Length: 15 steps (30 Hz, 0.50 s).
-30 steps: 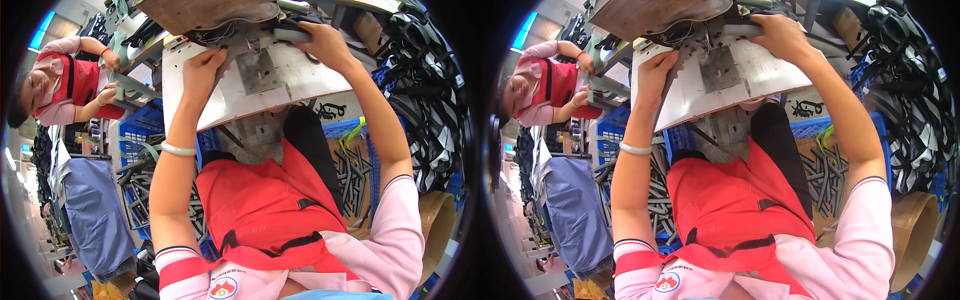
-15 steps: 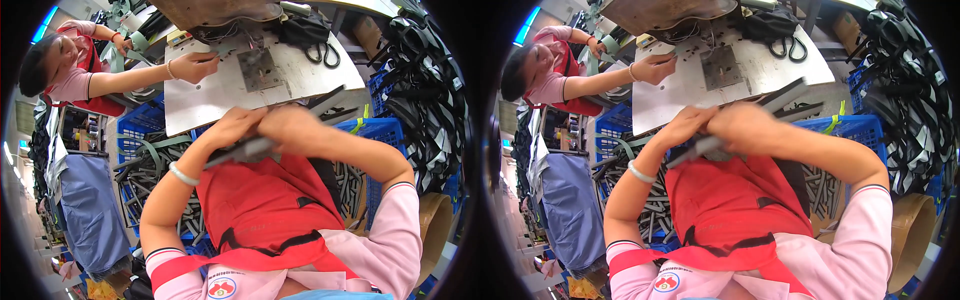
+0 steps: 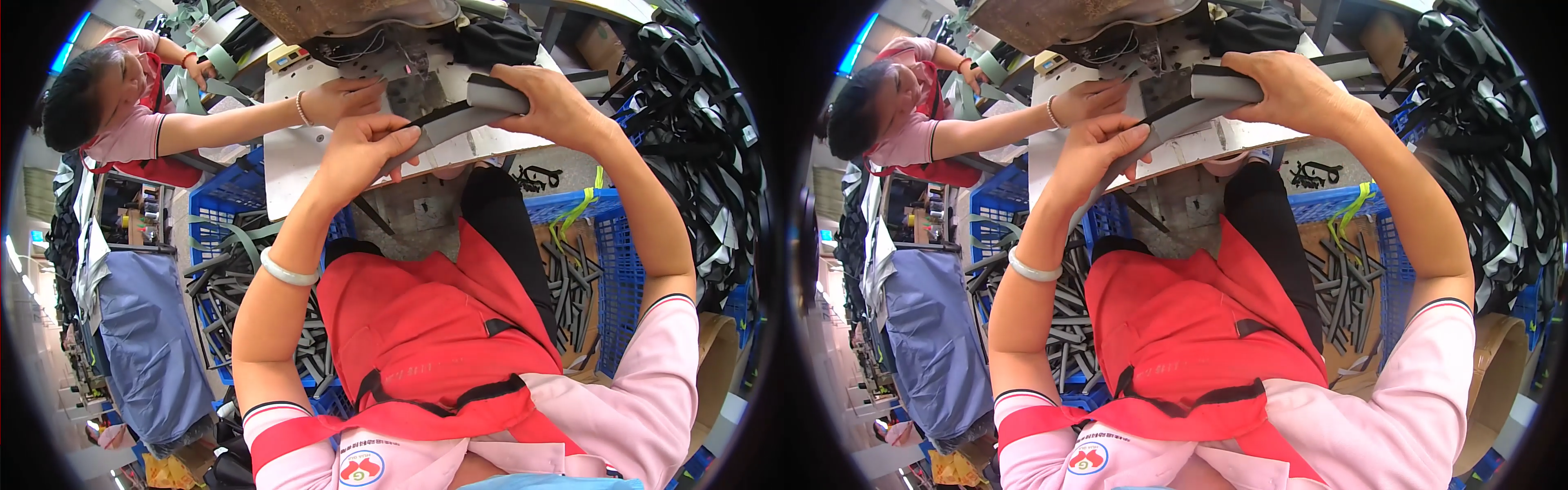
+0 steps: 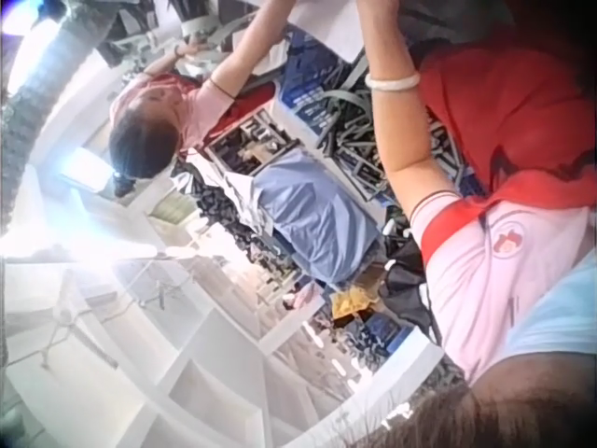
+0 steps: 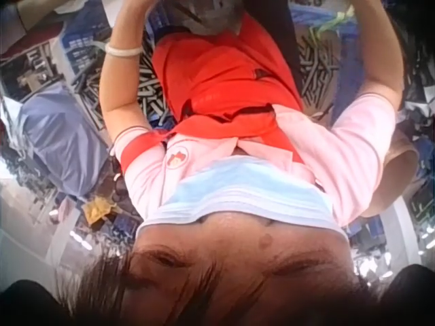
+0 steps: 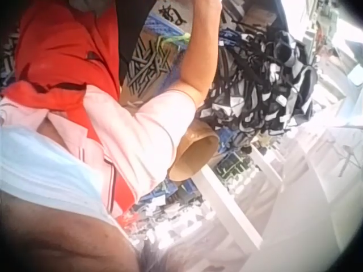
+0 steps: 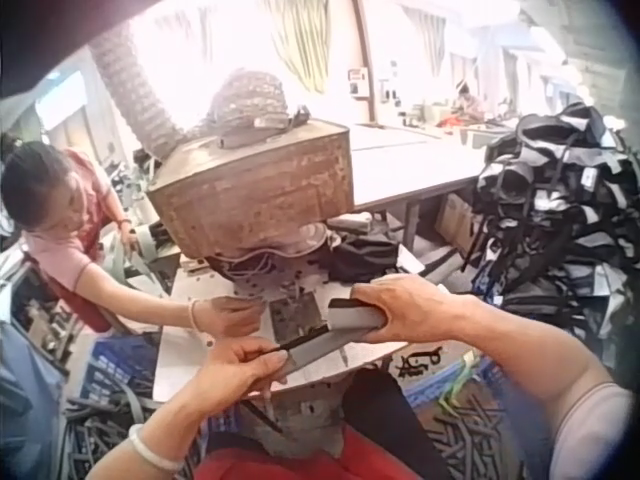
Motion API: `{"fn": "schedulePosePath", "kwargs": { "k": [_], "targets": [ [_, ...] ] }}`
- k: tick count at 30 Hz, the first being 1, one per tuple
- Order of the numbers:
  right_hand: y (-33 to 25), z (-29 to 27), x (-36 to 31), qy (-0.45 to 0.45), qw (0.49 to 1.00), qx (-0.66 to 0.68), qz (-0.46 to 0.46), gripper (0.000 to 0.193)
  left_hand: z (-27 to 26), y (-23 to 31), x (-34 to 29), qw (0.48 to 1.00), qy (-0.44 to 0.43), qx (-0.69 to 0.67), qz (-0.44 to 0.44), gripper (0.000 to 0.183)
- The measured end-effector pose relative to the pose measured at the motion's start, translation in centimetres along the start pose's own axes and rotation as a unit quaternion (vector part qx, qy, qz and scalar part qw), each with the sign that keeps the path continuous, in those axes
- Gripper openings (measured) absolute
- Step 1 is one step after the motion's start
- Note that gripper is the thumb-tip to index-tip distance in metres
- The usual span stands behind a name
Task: The recorder is seen assembling small gray fabric components using a specialized industrial press or sewing-related machine in a factory setting.
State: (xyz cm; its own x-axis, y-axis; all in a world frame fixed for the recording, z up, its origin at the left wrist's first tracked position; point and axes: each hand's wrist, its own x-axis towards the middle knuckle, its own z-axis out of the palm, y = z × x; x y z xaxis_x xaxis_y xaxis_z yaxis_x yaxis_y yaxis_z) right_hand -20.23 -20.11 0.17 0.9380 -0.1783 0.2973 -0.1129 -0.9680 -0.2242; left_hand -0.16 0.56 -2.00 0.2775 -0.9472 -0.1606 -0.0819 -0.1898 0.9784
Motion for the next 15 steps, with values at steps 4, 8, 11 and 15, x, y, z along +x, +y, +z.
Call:
{"fn": "schedulePosePath", "kwargs": {
  "k": [4,8,11,15],
  "targets": [
    [0.3,-0.4,0.0,0.01,1.0,0.013,0.023,0.056,0.0,0.8,0.7,1.0,0.002,-0.009,0.009,0.025],
    [1.4,0.2,0.2,0.038,0.999,0.005,0.03,0.056,0.2,1.2,2.2,1.0,0.013,0.012,0.018,0.026],
    [2.3,1.1,0.5,0.068,0.997,-0.019,0.017,0.056,0.2,0.9,3.2,0.999,0.043,0.012,0.0,0.026],
    [3.0,1.3,1.0,0.066,0.997,-0.021,0.021,0.057,-0.3,0.7,4.3,0.999,0.03,0.032,0.012,0.027]
  ]
}}
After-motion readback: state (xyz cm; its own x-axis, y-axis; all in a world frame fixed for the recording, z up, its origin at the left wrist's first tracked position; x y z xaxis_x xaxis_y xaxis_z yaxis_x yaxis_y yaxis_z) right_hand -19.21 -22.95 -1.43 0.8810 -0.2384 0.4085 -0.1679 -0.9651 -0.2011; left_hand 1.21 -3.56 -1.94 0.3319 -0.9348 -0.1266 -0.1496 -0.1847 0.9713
